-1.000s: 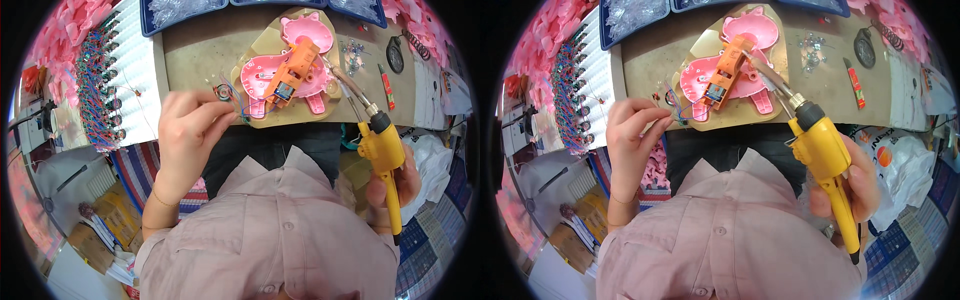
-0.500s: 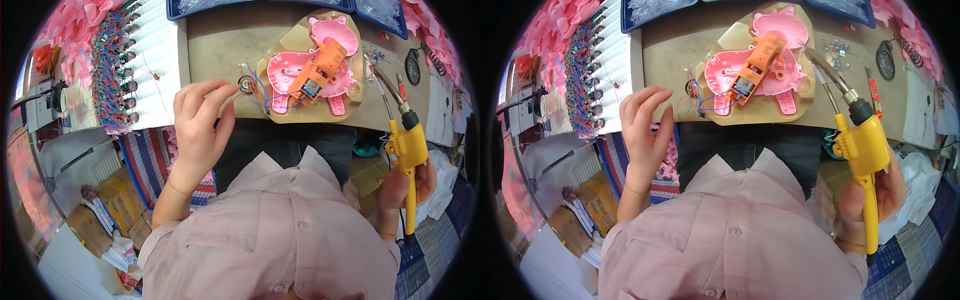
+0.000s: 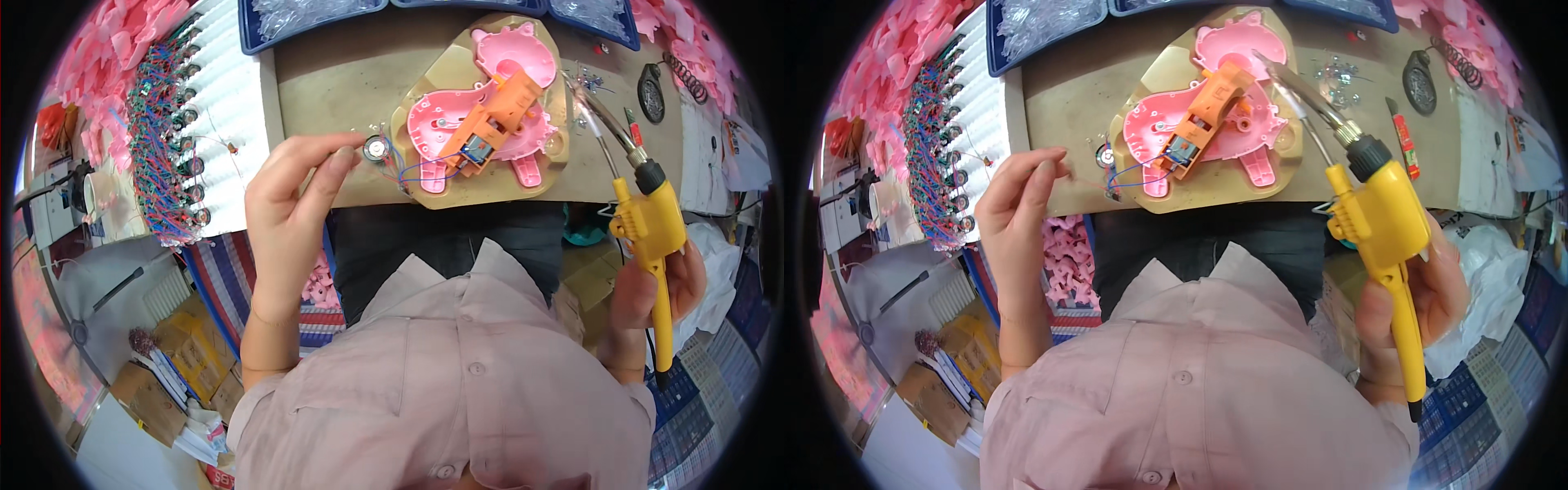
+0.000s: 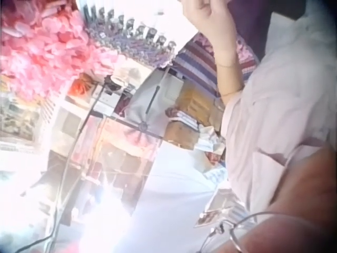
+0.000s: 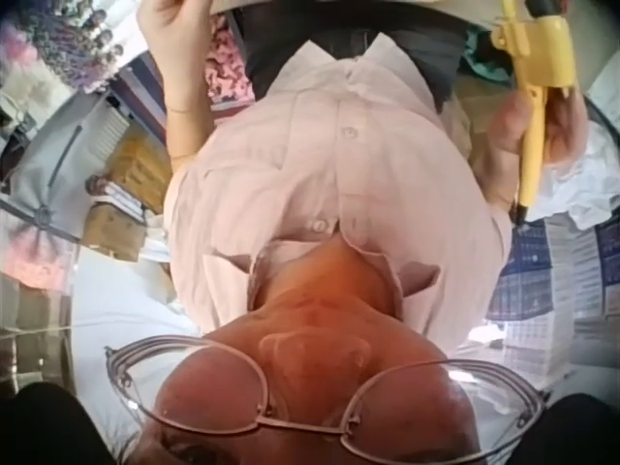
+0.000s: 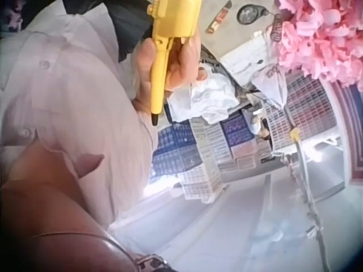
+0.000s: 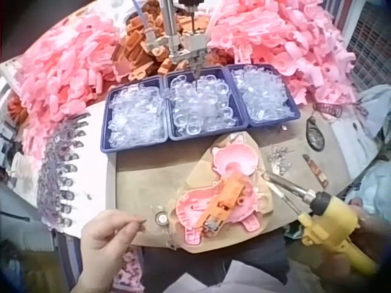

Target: Assembling and gluing electronic and plastic components of toy animals at a factory workbench.

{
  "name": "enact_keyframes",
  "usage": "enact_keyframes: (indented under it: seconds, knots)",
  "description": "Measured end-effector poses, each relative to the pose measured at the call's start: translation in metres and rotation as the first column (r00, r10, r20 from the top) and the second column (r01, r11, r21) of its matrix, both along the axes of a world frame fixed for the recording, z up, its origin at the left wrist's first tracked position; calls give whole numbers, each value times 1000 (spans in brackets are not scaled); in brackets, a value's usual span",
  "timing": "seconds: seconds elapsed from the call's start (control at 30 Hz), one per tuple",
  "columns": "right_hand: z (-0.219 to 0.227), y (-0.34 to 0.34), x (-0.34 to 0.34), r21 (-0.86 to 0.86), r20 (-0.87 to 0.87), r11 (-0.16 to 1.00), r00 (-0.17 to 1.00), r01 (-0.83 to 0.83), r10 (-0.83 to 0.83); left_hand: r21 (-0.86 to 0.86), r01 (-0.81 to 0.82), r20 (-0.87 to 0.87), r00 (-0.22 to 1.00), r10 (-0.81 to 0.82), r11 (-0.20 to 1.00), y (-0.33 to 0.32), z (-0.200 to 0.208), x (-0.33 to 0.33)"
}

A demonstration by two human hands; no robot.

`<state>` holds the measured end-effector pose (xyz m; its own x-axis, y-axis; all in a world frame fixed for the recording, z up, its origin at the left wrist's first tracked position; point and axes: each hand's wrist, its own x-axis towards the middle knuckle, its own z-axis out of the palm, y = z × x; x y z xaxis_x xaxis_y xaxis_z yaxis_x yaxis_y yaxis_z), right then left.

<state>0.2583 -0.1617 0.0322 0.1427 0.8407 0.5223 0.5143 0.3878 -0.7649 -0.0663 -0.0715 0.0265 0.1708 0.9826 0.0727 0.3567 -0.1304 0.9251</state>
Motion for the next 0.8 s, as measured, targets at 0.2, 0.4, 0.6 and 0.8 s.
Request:
enact_keyframes:
  seconds: [0.2,0.4,0.6,0.8]
  knots:
    - [2,-12,2,-115,-132,986,986,-117,102,309,111,-287,958,-18,944,-5,-2,57]
    - [-4,-29,6,-90,-199,962,951,-256,235,324,96,-389,921,40,941,-9,-9,63]
    - [-16,-27,-6,-12,-284,933,896,-359,341,360,97,-407,911,63,928,-9,-9,68]
    - [-10,-18,-12,-53,-252,883,861,-467,441,348,74,-395,916,74,935,-9,-10,67]
